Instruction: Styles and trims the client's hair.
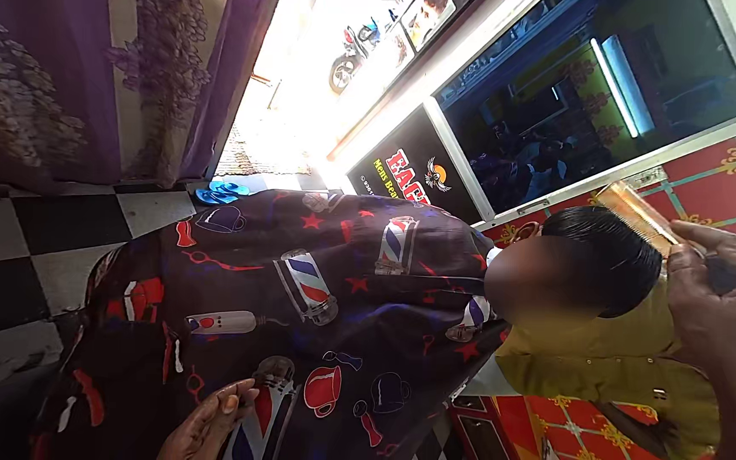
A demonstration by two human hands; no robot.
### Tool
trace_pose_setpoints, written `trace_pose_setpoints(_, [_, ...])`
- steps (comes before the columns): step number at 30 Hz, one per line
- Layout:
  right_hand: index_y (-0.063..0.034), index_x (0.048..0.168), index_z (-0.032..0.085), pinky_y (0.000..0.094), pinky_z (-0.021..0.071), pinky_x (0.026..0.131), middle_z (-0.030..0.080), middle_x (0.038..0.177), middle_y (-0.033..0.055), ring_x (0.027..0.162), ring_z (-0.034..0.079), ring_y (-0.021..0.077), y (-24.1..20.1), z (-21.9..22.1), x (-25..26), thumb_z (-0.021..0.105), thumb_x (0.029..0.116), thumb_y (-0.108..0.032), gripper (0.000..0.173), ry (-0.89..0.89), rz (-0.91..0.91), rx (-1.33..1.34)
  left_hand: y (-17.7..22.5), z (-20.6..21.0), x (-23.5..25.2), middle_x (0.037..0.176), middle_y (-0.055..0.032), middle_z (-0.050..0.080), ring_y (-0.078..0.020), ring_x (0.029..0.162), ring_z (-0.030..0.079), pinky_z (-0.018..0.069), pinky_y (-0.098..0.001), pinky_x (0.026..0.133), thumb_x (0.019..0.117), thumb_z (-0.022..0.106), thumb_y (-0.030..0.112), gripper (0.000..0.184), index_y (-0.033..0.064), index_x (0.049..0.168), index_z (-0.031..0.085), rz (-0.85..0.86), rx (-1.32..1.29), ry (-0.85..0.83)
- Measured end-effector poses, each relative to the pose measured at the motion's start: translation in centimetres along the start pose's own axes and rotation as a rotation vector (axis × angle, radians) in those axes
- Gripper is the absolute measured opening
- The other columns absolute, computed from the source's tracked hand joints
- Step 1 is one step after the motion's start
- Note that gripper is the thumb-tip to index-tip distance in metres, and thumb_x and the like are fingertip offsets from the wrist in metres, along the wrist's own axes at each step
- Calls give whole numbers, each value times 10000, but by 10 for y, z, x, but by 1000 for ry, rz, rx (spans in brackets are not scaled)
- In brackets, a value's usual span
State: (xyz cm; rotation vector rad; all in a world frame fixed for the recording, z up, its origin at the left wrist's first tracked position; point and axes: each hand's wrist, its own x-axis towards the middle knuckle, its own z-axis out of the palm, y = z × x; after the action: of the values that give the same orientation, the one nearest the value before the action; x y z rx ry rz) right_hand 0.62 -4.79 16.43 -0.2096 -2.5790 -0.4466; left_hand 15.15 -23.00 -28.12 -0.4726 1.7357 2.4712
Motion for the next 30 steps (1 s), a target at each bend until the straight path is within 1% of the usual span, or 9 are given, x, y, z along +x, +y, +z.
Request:
trace_pose_setpoints(3, [11,1262,687,642,468,740,686,1006,298,849,644,461,16,18,-7,548,1056,-159,301,-43,-60,-46,2,-3,0,1188,-144,695,-180,1051,700,588,-365,902,1086,398,226,394,-46,1284,603,3,8,9])
trace_pose_setpoints(6, [-145,1264,727,648,446,530,704,844,203,661,647,430,50,58,-22,536,1018,-252,329,73,-259,-122,1,-7,0,1195,-132,701,-196,1048,703,589,-375,892,1087,394,237,395,-23,1296,606,-2,34,2])
trace_pose_setpoints(11, [-107,1261,728,557,456,445,688,776,159,592,652,380,44,93,-49,566,997,-172,316,120,-339,-164,4,-9,-3,1196,-139,698,-191,1042,704,588,-367,889,1085,391,234,398,-32,1291,604,3,54,11])
trace_pose_setpoints(14, [-121,1239,738,536,475,439,701,789,137,594,664,361,50,110,-63,606,978,-159,294,88,-393,-99,5,-9,-6,1188,-135,702,-181,1033,706,588,-355,882,1085,388,219,386,-31,1288,602,9,58,15])
trace_pose_setpoints(18, [-192,1226,757,428,474,441,703,784,36,554,613,207,69,107,-63,574,972,-228,316,66,-480,184,7,-6,-12,1192,-142,699,-182,1037,706,589,-360,881,1086,393,232,396,-39,1278,607,7,70,15])
trace_pose_setpoints(22, [-64,1339,653,344,503,592,699,976,148,655,584,142,118,67,-29,552,1037,-239,363,196,-297,451,12,-4,-18,1205,-147,696,-188,1054,701,583,-370,893,1086,386,246,408,-33,1289,605,22,107,13])
trace_pose_setpoints(25, [-146,1380,614,194,464,566,637,891,16,612,530,24,161,75,-9,580,1047,-277,359,195,-136,596,17,-1,-24,1206,-139,696,-194,1061,700,585,-378,903,1090,387,256,414,-24,1309,600,34,129,17])
trace_pose_setpoints(28, [-113,1324,656,166,466,548,664,870,-3,600,545,1,163,85,-16,621,1015,-236,335,145,-197,666,21,3,-31,1210,-127,700,-194,1058,703,587,-370,886,1085,383,252,411,-14,1311,599,45,162,43])
trace_pose_setpoints(30, [-80,1319,667,231,482,568,691,907,69,618,555,51,157,94,-29,620,1008,-216,343,166,-279,612,22,8,-38,1220,-116,699,-195,1070,698,584,-365,884,1081,383,255,409,4,1319,601,44,184,70])
